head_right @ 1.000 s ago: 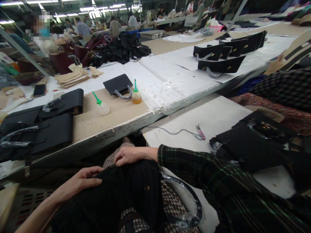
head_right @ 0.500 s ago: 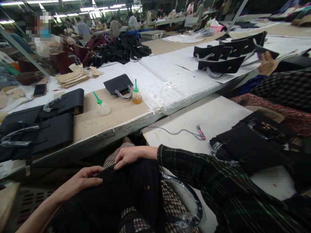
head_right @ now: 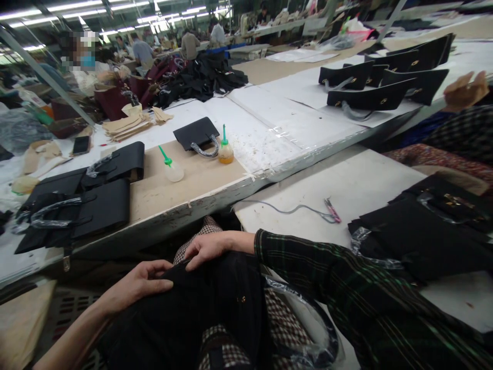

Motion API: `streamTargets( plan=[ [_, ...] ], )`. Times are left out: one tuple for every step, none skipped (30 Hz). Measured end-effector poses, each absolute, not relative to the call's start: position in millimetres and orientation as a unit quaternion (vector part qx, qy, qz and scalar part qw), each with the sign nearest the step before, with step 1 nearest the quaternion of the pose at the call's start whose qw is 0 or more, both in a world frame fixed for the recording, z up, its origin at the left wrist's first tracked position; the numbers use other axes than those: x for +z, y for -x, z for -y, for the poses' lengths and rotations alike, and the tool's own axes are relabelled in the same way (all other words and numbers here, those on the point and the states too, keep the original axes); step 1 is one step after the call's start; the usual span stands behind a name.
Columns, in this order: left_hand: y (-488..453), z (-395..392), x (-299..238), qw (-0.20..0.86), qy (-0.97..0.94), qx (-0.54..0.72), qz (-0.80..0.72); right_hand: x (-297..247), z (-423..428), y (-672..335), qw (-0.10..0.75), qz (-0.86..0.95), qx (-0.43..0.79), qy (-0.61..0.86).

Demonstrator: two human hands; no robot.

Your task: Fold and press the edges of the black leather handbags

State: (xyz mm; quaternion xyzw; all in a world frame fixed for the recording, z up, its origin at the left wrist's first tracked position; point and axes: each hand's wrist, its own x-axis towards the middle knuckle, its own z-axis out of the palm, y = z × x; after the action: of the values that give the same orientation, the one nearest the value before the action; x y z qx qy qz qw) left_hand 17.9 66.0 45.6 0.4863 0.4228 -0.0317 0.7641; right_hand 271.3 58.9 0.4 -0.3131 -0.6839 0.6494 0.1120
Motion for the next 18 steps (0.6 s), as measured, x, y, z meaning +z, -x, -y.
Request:
streamTargets(
  plan=[
    [-18, -66, 47, 0.763, -0.489, -0.033, -0.421, 2, -60, -269, 0.109, 0.687, 0.649, 0.308],
    [-18, -65, 49, 0.762, -0.492, -0.035, -0.42, 4, -60, -267, 0.106, 0.695, 0.642, 0.306],
    [-18, -66, 51, 0.759, -0.498, -0.037, -0.418, 6, -61, -265, 0.103, 0.707, 0.63, 0.305],
    [-19, -66, 53, 0.753, -0.507, -0.039, -0.417, 8, -62, -264, 0.1, 0.72, 0.616, 0.303],
    [-20, -66, 55, 0.745, -0.52, -0.041, -0.415, 9, -62, -262, 0.099, 0.733, 0.602, 0.301],
    [-21, -67, 57, 0.735, -0.538, -0.045, -0.41, 11, -63, -261, 0.099, 0.745, 0.589, 0.297],
    [-22, -68, 60, 0.723, -0.558, -0.049, -0.405, 12, -63, -259, 0.102, 0.757, 0.574, 0.293],
    [-24, -69, 62, 0.709, -0.579, -0.056, -0.399, 13, -63, -258, 0.106, 0.771, 0.558, 0.289],
    [-26, -70, 63, 0.694, -0.6, -0.063, -0.393, 13, -63, -257, 0.11, 0.784, 0.541, 0.284],
    [-29, -71, 64, 0.677, -0.62, -0.071, -0.391, 13, -64, -256, 0.112, 0.796, 0.526, 0.279],
    [-31, -72, 64, 0.66, -0.637, -0.074, -0.391, 13, -64, -256, 0.115, 0.806, 0.514, 0.271],
    [-34, -73, 63, 0.646, -0.649, -0.076, -0.395, 13, -64, -255, 0.117, 0.814, 0.506, 0.262],
    [-36, -73, 62, 0.635, -0.657, -0.075, -0.4, 14, -64, -255, 0.119, 0.821, 0.499, 0.252],
    [-37, -74, 61, 0.626, -0.661, -0.074, -0.407, 15, -64, -254, 0.121, 0.827, 0.493, 0.242],
    [-37, -74, 60, 0.621, -0.661, -0.072, -0.414, 15, -64, -254, 0.123, 0.832, 0.487, 0.235],
    [-36, -74, 59, 0.618, -0.66, -0.074, -0.421, 16, -64, -254, 0.124, 0.837, 0.48, 0.231],
    [-32, -73, 60, 0.614, -0.658, -0.077, -0.429, 17, -63, -254, 0.123, 0.841, 0.473, 0.232],
    [-28, -72, 61, 0.61, -0.656, -0.082, -0.437, 18, -63, -254, 0.121, 0.843, 0.467, 0.238]
  ],
)
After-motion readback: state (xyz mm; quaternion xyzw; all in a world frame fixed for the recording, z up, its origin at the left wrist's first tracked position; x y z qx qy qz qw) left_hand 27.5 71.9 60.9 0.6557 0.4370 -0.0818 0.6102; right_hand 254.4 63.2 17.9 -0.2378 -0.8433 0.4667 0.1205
